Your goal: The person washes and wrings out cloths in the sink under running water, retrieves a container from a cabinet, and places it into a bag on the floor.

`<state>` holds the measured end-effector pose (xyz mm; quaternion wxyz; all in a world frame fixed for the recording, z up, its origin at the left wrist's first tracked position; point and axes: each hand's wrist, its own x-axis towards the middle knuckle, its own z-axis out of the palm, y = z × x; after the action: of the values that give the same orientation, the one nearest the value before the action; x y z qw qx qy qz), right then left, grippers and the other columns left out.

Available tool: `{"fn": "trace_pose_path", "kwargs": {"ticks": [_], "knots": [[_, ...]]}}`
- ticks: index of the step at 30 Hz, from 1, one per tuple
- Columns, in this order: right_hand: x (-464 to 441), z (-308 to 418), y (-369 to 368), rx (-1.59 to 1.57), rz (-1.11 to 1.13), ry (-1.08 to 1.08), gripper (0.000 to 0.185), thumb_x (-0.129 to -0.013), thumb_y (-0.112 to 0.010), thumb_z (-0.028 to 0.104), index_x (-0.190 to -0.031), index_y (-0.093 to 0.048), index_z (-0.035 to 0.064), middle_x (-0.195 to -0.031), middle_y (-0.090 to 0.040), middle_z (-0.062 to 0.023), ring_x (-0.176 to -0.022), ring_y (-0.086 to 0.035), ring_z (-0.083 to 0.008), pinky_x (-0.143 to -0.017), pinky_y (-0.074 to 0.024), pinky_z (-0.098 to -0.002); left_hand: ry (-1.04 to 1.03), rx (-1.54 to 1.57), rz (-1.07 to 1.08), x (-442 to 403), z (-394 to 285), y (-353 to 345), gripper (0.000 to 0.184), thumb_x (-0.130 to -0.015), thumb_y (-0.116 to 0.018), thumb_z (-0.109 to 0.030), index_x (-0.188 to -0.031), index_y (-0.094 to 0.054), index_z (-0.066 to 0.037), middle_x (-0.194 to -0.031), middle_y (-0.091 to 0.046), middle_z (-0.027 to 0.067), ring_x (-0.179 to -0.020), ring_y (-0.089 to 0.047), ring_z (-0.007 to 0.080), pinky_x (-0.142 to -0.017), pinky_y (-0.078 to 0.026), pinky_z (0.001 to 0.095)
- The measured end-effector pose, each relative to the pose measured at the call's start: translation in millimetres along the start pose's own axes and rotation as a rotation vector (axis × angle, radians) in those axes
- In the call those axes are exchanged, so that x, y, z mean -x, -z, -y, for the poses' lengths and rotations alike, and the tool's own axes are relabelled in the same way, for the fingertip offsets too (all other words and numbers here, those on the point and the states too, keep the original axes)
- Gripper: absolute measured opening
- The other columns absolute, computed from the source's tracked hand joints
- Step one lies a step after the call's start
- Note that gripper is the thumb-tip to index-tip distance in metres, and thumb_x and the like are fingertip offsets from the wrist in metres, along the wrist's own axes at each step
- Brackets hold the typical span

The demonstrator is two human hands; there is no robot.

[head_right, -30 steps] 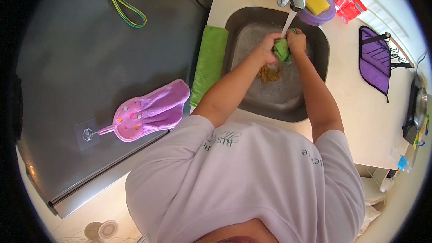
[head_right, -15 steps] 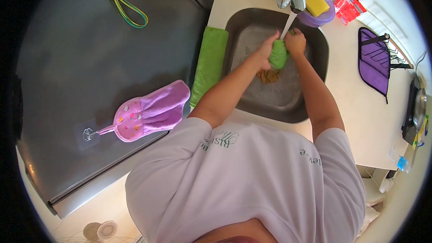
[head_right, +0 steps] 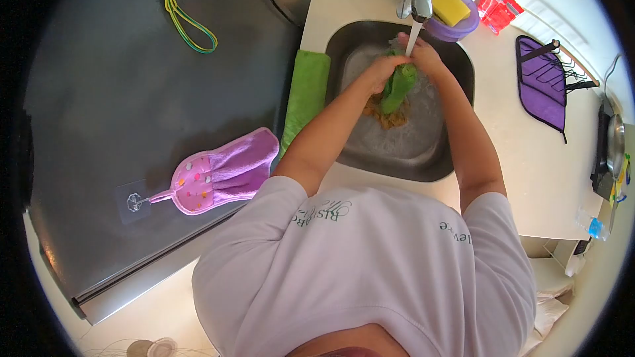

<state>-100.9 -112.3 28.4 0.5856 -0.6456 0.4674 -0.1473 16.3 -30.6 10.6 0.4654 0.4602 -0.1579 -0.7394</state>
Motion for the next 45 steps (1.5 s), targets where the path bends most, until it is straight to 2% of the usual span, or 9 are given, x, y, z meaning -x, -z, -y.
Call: {"fn": "trace_pose_path", "kwargs": {"ticks": [5,11,17,19,24,28,32,36,45], "knots": [[49,-25,-12,-0.74,0.053,-0.28,0.065,-0.083,-0.045,0.064,-0.122,-0.051,0.0128,-0.118,-0.055,-0.0033,-0.107,-0.052,-0.018,-0.087,-0.0424,-0.0363,-0.113,0.272,0.212,-5,-29,-6,0.027,-0.084,-0.049,-0.02,-0.101,-0.058,0.0,-0.094,-0.063,0.0117,-0.089,-0.061,0.0245,-0.084,-0.047,0.0379],[16,-60,12,-1.161,0.07,-0.234,0.031,-0.085,-0.059,0.025,-0.11,-0.056,0.0065,-0.106,-0.061,-0.0079,-0.097,-0.059,-0.0221,-0.086,-0.0462,-0.0359,-0.058,0.535,0.125,4,-17,40,0.036,-0.085,-0.05,-0.026,-0.108,-0.054,0.002,-0.113,-0.058,0.0147,-0.104,-0.055,0.0293,-0.094,-0.04,0.0437],[48,-1,-63,-0.034,-0.288,0.047,0.032,-0.077,-0.066,0.029,-0.09,-0.062,0.0004,-0.085,-0.065,-0.0145,-0.081,-0.063,-0.0312,-0.071,-0.0485,-0.0388,-0.267,0.598,0.472,-64,89,70,0.034,-0.092,-0.044,-0.032,-0.112,-0.051,-0.005,-0.109,-0.056,0.0105,-0.101,-0.055,0.0253,-0.089,-0.043,0.0394],[52,-9,-86,0.12,-0.489,0.258,0.034,-0.075,-0.068,0.031,-0.087,-0.063,-0.0002,-0.079,-0.064,-0.0192,-0.077,-0.062,-0.0362,-0.068,-0.0481,-0.0398,-0.521,0.014,0.28,-79,99,68,0.032,-0.093,-0.043,-0.033,-0.111,-0.051,-0.008,-0.107,-0.057,0.0101,-0.098,-0.055,0.0231,-0.086,-0.045,0.0377],[26,-39,-55,0.185,-0.611,0.136,0.034,-0.074,-0.066,0.027,-0.097,-0.063,0.0023,-0.084,-0.062,-0.0231,-0.085,-0.06,-0.0395,-0.073,-0.0474,-0.0403,0.054,0.499,-0.192,-20,40,-12,0.029,-0.092,-0.045,-0.034,-0.099,-0.054,-0.007,-0.094,-0.059,0.0085,-0.088,-0.057,0.0231,-0.08,-0.047,0.039],[-23,-92,-24,0.039,-0.716,-0.101,0.035,-0.074,-0.064,0.023,-0.103,-0.063,0.0045,-0.09,-0.064,-0.0199,-0.089,-0.062,-0.0336,-0.077,-0.047,-0.0385,0.1,0.558,0.027,-11,25,-11,0.034,-0.089,-0.049,-0.036,-0.102,-0.056,-0.005,-0.1,-0.06,0.0118,-0.094,-0.057,0.0269,-0.084,-0.045,0.0443],[18,-32,-6,-0.644,-0.217,-0.215,0.029,-0.077,-0.061,0.023,-0.09,-0.06,-0.0031,-0.078,-0.063,-0.0137,-0.077,-0.063,-0.0212,-0.07,-0.0484,-0.0348,0.068,0.543,0.035,-20,14,20,0.035,-0.091,-0.046,-0.033,-0.107,-0.055,-0.003,-0.104,-0.059,0.0132,-0.096,-0.057,0.0279,-0.085,-0.045,0.0457],[54,2,-68,0.244,-0.453,0.163,0.023,-0.076,-0.062,0.023,-0.085,-0.063,0.0024,-0.074,-0.064,-0.0158,-0.074,-0.063,-0.0312,-0.069,-0.0476,-0.0393,-0.184,0.367,0.158,-64,68,49,0.026,-0.091,-0.043,-0.028,-0.104,-0.055,-0.008,-0.098,-0.061,0.0099,-0.088,-0.059,0.0251,-0.076,-0.048,0.0399],[-5,-49,-32,0.149,-0.558,-0.025,0.034,-0.072,-0.063,0.026,-0.099,-0.065,0.0052,-0.091,-0.063,-0.0214,-0.087,-0.06,-0.0382,-0.076,-0.0472,-0.0411,0.096,0.587,0.042,-12,36,2,0.037,-0.088,-0.046,-0.039,-0.108,-0.053,-0.008,-0.099,-0.059,0.0082,-0.087,-0.058,0.0239,-0.076,-0.048,0.0375]]}}
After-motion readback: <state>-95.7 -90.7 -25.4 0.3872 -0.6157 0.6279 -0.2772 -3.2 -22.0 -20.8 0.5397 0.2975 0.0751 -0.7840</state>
